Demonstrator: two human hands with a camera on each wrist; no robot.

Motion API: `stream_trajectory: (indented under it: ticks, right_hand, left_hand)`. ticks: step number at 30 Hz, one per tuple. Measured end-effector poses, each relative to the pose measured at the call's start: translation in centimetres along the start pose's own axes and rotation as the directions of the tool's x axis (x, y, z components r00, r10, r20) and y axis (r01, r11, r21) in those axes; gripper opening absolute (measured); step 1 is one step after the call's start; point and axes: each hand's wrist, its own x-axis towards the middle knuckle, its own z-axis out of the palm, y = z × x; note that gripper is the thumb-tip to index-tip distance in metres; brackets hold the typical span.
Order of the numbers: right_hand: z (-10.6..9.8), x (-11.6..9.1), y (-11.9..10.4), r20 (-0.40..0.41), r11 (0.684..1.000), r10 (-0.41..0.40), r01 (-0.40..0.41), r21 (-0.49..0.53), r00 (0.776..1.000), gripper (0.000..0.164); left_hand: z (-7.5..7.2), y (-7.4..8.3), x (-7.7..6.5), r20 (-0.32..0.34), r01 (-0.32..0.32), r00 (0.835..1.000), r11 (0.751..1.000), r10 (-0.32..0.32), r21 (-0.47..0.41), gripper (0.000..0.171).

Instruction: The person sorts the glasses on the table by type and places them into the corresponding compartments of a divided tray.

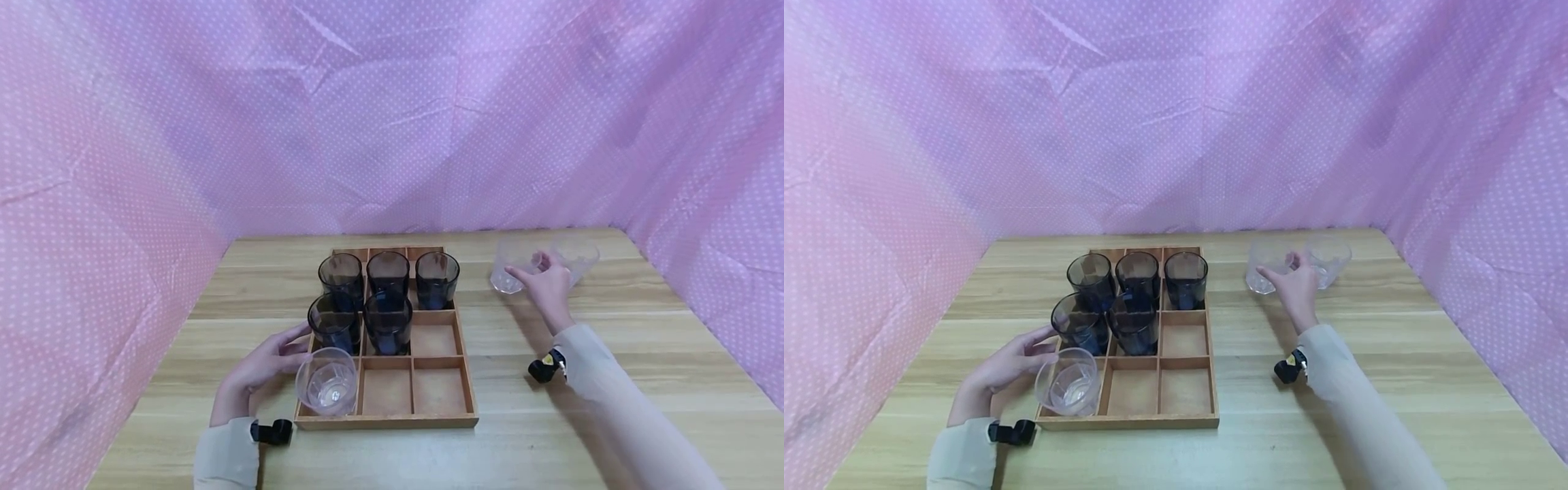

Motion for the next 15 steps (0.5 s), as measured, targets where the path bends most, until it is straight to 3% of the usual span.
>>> stream_trajectory:
  ticks: [8,15]
  right_hand:
    - [-0.8,-2.0,-1.1,0.059,0.998,-0.030,0.026,0.057,0.998,0.086]
    - [-2.1,-4.1,-2.2,0.126,0.996,-0.087,0.086,0.008,0.988,0.086]
  left_hand:
    - [-0.1,0.0,0.1,0.026,-0.022,0.999,0.999,0.022,-0.025,0.077]
    - [-0.1,0.0,0.0,0.023,-0.006,1.000,1.000,0.007,-0.029,0.078]
